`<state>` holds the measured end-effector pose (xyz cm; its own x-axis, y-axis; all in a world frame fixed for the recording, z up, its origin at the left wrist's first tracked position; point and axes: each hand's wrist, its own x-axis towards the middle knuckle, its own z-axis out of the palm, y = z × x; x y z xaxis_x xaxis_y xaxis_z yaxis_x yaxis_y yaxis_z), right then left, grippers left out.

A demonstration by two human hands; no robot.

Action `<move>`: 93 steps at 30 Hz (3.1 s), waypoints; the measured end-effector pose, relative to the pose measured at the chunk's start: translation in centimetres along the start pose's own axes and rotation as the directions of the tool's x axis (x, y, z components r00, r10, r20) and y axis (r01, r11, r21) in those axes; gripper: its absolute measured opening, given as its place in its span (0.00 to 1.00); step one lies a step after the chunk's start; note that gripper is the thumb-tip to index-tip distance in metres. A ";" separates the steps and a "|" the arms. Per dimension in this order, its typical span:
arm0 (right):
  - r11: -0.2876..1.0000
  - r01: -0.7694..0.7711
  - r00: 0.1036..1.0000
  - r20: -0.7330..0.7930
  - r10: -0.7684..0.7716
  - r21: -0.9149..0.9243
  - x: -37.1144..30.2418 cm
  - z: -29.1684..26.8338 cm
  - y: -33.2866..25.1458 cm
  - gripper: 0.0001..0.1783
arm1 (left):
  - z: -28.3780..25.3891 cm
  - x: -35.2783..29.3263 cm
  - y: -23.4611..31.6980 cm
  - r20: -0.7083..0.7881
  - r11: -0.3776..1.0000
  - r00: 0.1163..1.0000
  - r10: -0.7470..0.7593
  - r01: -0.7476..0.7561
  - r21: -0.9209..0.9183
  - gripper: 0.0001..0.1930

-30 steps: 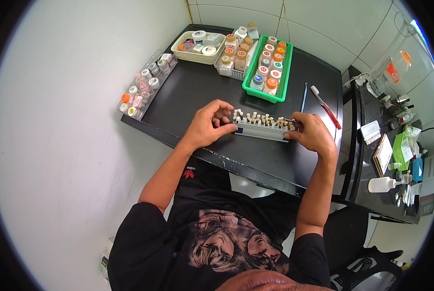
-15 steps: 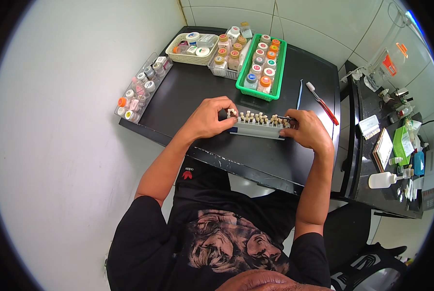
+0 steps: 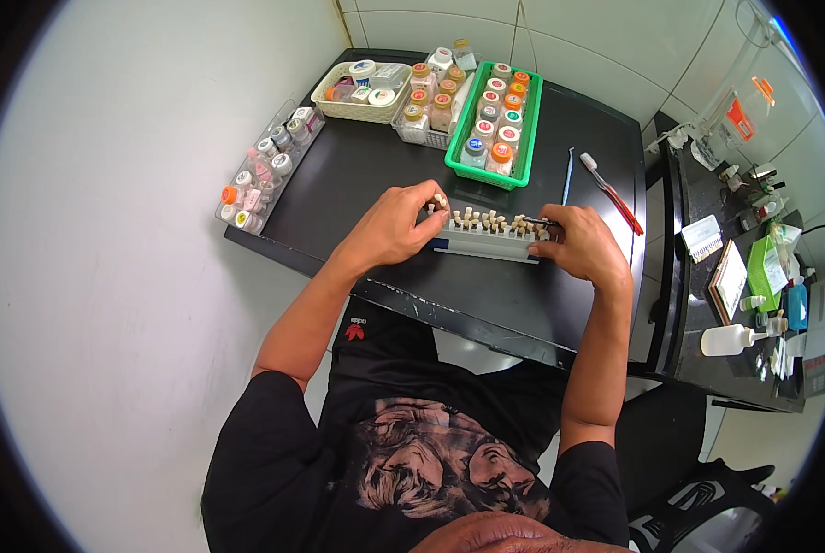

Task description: The person cleans a dental bridge with a small brush and then applies different colors from various containers to the bridge using another fine brush, periodically comparing the bridge to a shade guide.

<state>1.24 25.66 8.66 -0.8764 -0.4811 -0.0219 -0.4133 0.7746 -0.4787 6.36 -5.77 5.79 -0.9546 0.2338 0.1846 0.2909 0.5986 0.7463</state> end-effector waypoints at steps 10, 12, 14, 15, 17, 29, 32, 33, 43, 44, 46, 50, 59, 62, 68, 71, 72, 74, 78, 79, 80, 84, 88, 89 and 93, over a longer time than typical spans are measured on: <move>0.999 0.035 0.999 -0.020 -0.035 -0.008 0.4 -0.2 0.5 0.23 | -1.7 2.7 0.6 -0.200 0.962 0.977 0.079 -0.127 -0.241 0.05; 0.999 0.043 0.999 -0.015 -0.043 0.017 0.1 -0.2 1.1 0.29 | -2.2 4.1 -0.9 -0.189 0.926 0.970 0.156 -0.210 -0.314 0.04; 0.992 0.007 0.999 -0.050 0.000 0.125 -0.1 -0.6 1.3 0.35 | -1.8 4.6 -0.6 -0.183 0.756 0.962 0.202 -0.272 -0.596 0.04; 0.984 0.033 0.987 -0.159 -0.005 0.174 -0.4 -1.1 1.1 0.32 | -1.8 4.7 0.4 -0.087 0.676 0.990 0.106 -0.137 -0.724 0.05; 0.975 0.070 0.957 -0.289 -0.006 0.210 -0.1 -1.3 0.8 0.30 | -1.6 5.5 1.5 -0.010 0.613 0.997 0.081 -0.057 -0.788 0.07; 0.871 0.488 0.496 -0.801 -0.335 -0.061 2.1 2.2 -1.7 0.37 | 1.8 8.5 2.4 0.215 0.730 0.940 0.266 -0.050 -0.681 0.07; 0.860 0.499 0.513 -0.761 -0.397 -0.113 2.3 2.1 -1.7 0.32 | 1.6 8.1 2.2 0.176 0.773 0.937 0.300 -0.131 -0.621 0.07; 0.862 0.492 0.528 -0.748 -0.403 -0.117 2.2 2.1 -1.7 0.29 | 1.5 7.7 2.1 0.178 0.773 0.940 0.292 -0.122 -0.623 0.07; 0.866 0.474 0.509 -0.752 -0.420 -0.163 2.0 2.3 -2.6 0.18 | 0.4 6.7 2.5 -0.127 0.796 0.810 0.573 -0.587 -0.149 0.16; 0.870 0.467 0.511 -0.754 -0.413 -0.159 2.0 2.4 -2.7 0.18 | 0.4 6.7 2.3 -0.139 0.792 0.793 0.593 -0.605 -0.077 0.18; 0.870 0.468 0.511 -0.756 -0.410 -0.156 2.1 2.4 -2.8 0.18 | 0.8 6.5 2.6 -0.163 0.806 0.803 0.574 -0.589 -0.063 0.19; 0.864 0.480 0.508 -0.756 -0.413 -0.149 2.2 2.6 -2.6 0.18 | 0.8 6.3 2.7 -0.172 0.813 0.801 0.573 -0.583 -0.005 0.20; 0.863 0.483 0.529 -0.736 -0.423 -0.149 2.3 2.8 -2.5 0.18 | 0.8 6.4 2.6 -0.127 0.837 0.835 0.536 -0.545 -0.051 0.19; 0.863 0.479 0.523 -0.737 -0.428 -0.161 2.5 2.8 -2.4 0.19 | 0.7 6.8 2.4 -0.133 0.814 0.814 0.565 -0.577 -0.074 0.19; 0.900 0.410 0.457 -0.820 -0.345 -0.150 2.0 2.0 -2.4 0.27 | 0.4 7.0 2.3 -0.117 0.892 0.925 0.363 -0.381 -0.244 0.17; 0.922 0.365 0.444 -0.845 -0.298 -0.133 1.4 1.6 -0.8 0.22 | 0.1 7.0 2.2 -0.155 0.894 0.947 0.280 -0.316 -0.316 0.14; 0.926 0.356 0.425 -0.862 -0.277 -0.122 1.4 1.7 -0.6 0.19 | -0.1 7.1 2.0 -0.165 0.895 0.946 0.280 -0.319 -0.310 0.14; 0.922 0.362 0.403 -0.868 -0.290 -0.139 0.7 1.3 -1.1 0.14 | -0.4 7.1 1.6 -0.166 0.874 0.960 0.226 -0.275 -0.401 0.12; 0.844 0.494 0.264 -0.889 -0.374 -0.209 1.1 0.9 -1.2 0.08 | -0.2 7.2 0.9 -0.175 0.823 0.965 0.198 -0.260 -0.504 0.11; 0.840 0.508 0.264 -0.895 -0.361 -0.189 0.9 1.0 -1.4 0.13 | -0.3 7.0 1.1 -0.131 0.831 0.977 0.166 -0.210 -0.516 0.12; 0.841 0.507 0.267 -0.894 -0.361 -0.189 0.9 1.1 -1.7 0.13 | -0.3 7.0 1.3 -0.084 0.834 0.987 0.136 -0.160 -0.527 0.12; 0.762 0.647 0.327 -0.895 -0.303 -0.021 1.2 2.0 -3.1 0.15 | -0.1 7.0 1.3 -0.075 0.865 0.977 0.200 -0.212 -0.455 0.14; 0.731 0.683 0.376 -0.868 -0.325 0.022 1.2 2.5 -3.6 0.15 | 0.3 6.8 1.6 -0.046 0.841 0.974 0.220 -0.213 -0.498 0.14; 0.748 0.664 0.390 -0.862 -0.325 0.018 1.2 2.6 -3.5 0.14 | 0.3 6.8 1.6 -0.047 0.837 0.975 0.218 -0.212 -0.504 0.13; 0.828 0.561 0.420 -0.860 -0.288 -0.004 1.3 2.2 -3.4 0.13 | 0.2 6.6 1.3 0.001 0.843 0.984 0.179 -0.153 -0.515 0.13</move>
<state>2.00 21.52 8.30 -0.4618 -0.0724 0.8840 -0.8345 0.3731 -0.4054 0.41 -3.27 7.91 -0.8870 0.3377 0.3149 0.3587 0.0746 0.9305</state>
